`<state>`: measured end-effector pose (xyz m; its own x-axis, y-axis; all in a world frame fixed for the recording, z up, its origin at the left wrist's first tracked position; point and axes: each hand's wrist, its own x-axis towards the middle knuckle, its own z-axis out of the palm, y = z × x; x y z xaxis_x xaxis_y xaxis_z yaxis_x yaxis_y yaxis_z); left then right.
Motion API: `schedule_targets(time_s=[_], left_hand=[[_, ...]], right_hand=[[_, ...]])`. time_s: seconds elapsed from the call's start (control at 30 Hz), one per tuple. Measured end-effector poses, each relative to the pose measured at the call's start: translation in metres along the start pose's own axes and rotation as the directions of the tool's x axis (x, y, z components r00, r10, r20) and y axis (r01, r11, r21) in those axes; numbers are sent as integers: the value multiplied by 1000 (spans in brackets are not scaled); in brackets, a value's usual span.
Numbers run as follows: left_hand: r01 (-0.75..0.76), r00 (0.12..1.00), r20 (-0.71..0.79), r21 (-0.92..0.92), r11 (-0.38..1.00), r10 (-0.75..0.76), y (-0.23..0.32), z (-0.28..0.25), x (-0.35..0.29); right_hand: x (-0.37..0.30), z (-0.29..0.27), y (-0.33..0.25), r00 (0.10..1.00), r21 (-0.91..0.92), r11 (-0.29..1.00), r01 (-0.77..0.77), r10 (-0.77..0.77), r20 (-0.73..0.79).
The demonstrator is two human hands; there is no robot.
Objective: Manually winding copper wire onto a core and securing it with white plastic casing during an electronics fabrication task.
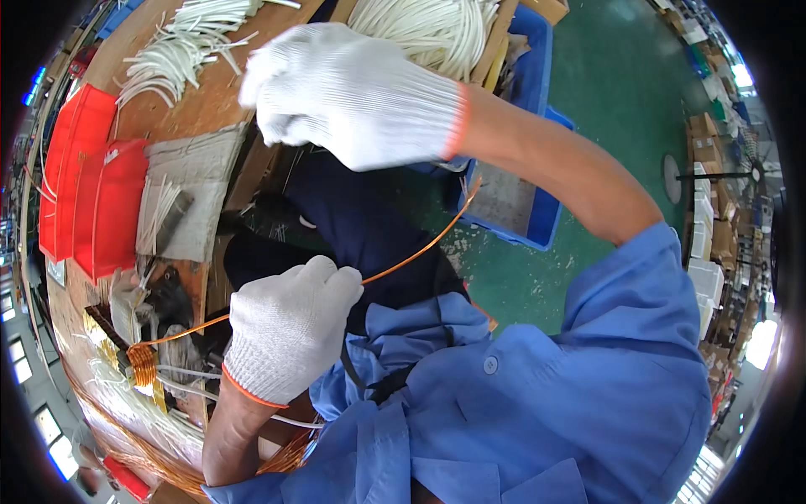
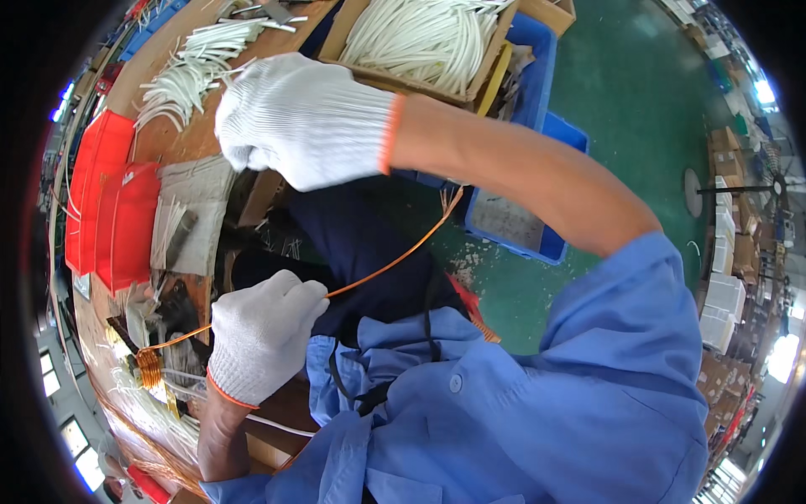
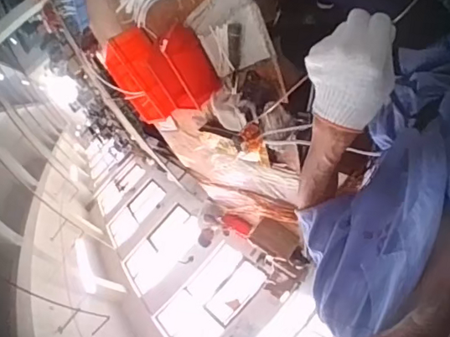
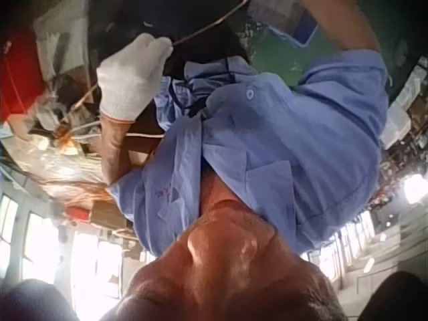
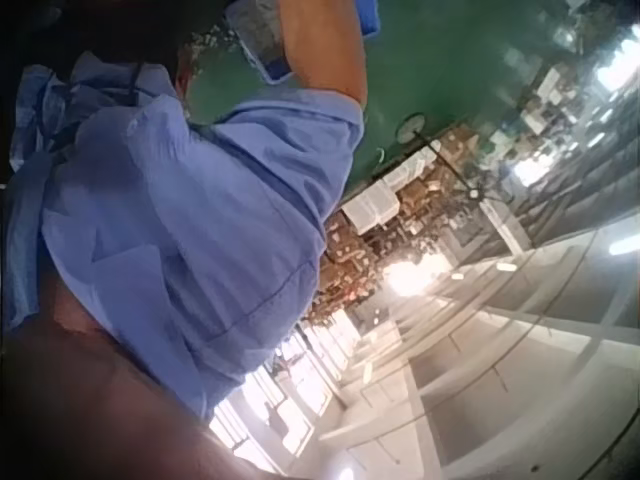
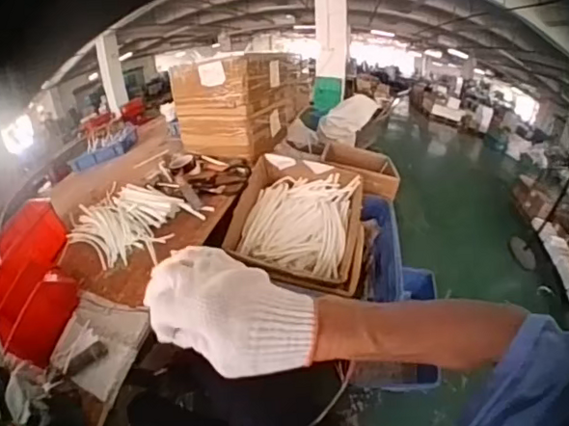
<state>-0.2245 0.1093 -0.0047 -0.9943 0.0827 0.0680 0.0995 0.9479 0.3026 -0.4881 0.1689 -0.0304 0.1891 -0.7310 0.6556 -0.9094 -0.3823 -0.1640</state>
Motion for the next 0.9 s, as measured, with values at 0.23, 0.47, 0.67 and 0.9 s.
schedule_targets(time_s=[0.23,0.47,0.67,0.9], left_hand=[[13,999,-48,-110,994,-18,18,8,41],[87,937,349,-239,967,1,68,38,84],[176,862,503,-410,895,61,102,50,115],[76,926,367,-407,910,86,116,62,121]], right_hand=[[-92,-58,-109,852,22,915,-403,367,373],[-193,-74,-149,755,-149,805,-575,591,285],[-233,-103,-170,765,-113,797,-593,602,229],[-251,-127,-169,672,71,679,-730,696,254]])
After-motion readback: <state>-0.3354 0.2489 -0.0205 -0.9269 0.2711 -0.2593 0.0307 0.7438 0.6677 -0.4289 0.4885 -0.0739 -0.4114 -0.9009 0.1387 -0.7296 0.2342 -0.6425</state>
